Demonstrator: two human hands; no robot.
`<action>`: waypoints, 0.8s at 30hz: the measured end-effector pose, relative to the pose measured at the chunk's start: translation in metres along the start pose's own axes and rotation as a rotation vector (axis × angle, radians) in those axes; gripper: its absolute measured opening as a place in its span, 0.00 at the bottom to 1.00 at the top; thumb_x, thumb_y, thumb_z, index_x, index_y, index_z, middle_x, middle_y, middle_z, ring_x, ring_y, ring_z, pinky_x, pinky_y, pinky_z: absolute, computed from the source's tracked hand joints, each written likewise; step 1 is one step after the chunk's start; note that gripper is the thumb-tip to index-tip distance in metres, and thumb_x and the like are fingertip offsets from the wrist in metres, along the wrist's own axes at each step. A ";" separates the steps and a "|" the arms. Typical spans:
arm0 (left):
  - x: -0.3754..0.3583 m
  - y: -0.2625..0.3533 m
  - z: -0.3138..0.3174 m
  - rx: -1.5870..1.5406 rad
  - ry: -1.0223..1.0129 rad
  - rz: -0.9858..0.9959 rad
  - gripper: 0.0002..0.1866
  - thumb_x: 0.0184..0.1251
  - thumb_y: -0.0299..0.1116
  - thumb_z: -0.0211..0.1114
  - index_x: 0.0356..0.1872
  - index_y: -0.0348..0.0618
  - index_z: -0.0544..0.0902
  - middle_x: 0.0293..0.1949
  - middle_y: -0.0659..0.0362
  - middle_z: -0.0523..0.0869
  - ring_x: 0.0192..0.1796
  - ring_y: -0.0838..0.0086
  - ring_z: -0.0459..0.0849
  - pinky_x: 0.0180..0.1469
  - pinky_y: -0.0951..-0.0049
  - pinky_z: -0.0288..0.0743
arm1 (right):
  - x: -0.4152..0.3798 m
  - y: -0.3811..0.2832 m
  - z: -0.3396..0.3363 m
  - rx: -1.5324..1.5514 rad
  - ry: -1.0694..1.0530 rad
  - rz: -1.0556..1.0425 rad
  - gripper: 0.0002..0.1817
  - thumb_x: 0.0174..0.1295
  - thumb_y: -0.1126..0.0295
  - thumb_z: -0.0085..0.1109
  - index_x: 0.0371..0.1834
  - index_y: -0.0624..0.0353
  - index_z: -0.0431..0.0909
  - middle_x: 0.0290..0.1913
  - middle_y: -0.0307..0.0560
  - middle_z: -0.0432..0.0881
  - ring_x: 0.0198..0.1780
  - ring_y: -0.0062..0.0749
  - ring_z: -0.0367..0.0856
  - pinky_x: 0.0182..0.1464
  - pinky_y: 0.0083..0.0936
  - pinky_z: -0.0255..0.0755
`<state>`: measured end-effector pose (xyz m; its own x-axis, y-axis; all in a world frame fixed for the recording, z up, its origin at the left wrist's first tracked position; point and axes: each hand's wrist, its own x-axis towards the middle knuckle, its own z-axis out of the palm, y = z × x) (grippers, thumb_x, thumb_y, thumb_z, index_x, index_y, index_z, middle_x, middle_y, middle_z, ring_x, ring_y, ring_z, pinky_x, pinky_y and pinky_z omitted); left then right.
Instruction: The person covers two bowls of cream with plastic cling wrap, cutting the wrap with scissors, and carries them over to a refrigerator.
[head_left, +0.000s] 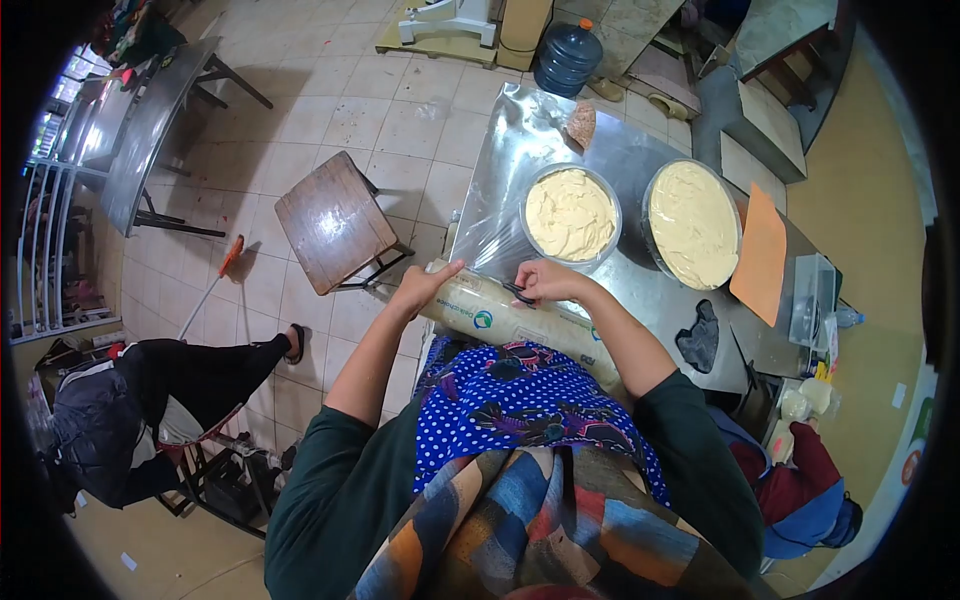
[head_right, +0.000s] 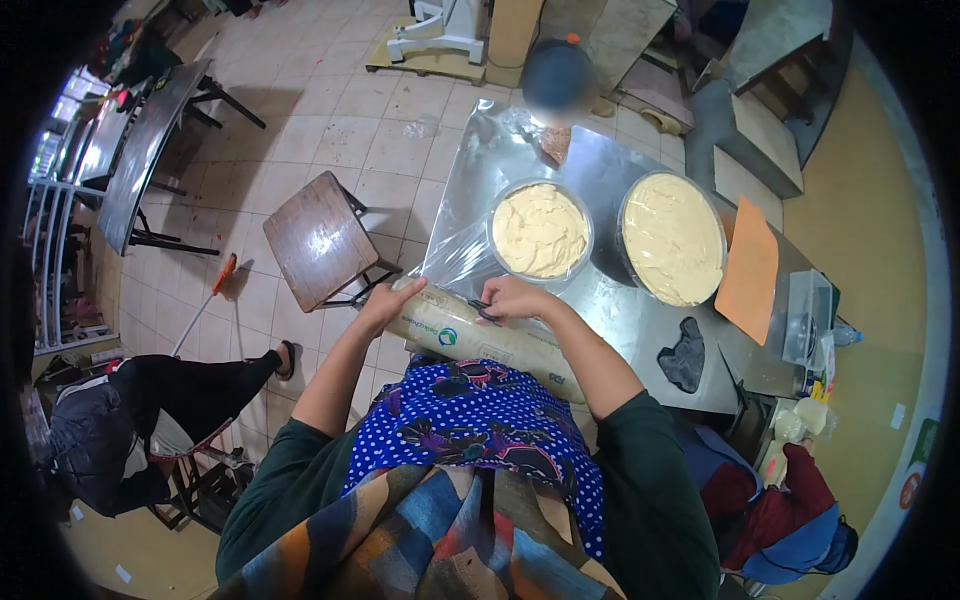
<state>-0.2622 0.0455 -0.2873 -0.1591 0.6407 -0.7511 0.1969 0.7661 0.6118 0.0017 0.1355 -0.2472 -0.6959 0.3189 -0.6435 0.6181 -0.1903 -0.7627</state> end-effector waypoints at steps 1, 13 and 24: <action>-0.003 0.002 0.000 -0.002 -0.003 0.009 0.51 0.47 0.64 0.69 0.51 0.15 0.72 0.46 0.37 0.80 0.47 0.58 0.82 0.48 0.65 0.77 | 0.000 0.000 0.000 -0.002 -0.001 -0.001 0.23 0.49 0.53 0.71 0.33 0.59 0.72 0.26 0.39 0.79 0.24 0.19 0.75 0.27 0.15 0.65; -0.012 0.009 -0.003 0.020 -0.003 0.025 0.54 0.43 0.67 0.69 0.51 0.13 0.71 0.46 0.34 0.79 0.47 0.55 0.82 0.48 0.64 0.77 | 0.034 -0.024 0.009 -0.055 0.034 0.079 0.21 0.49 0.56 0.71 0.32 0.59 0.72 0.21 0.39 0.77 0.22 0.19 0.75 0.24 0.17 0.62; -0.011 0.001 -0.001 0.013 0.094 0.064 0.59 0.47 0.74 0.60 0.47 0.08 0.71 0.44 0.28 0.78 0.49 0.49 0.81 0.49 0.61 0.75 | -0.015 -0.021 -0.019 -0.084 -0.192 0.259 0.27 0.48 0.44 0.67 0.35 0.56 0.72 0.20 0.40 0.78 0.19 0.17 0.68 0.20 0.16 0.54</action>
<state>-0.2609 0.0395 -0.2780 -0.2356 0.6908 -0.6835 0.2219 0.7230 0.6543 0.0067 0.1521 -0.2204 -0.5627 0.0879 -0.8219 0.8060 -0.1622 -0.5692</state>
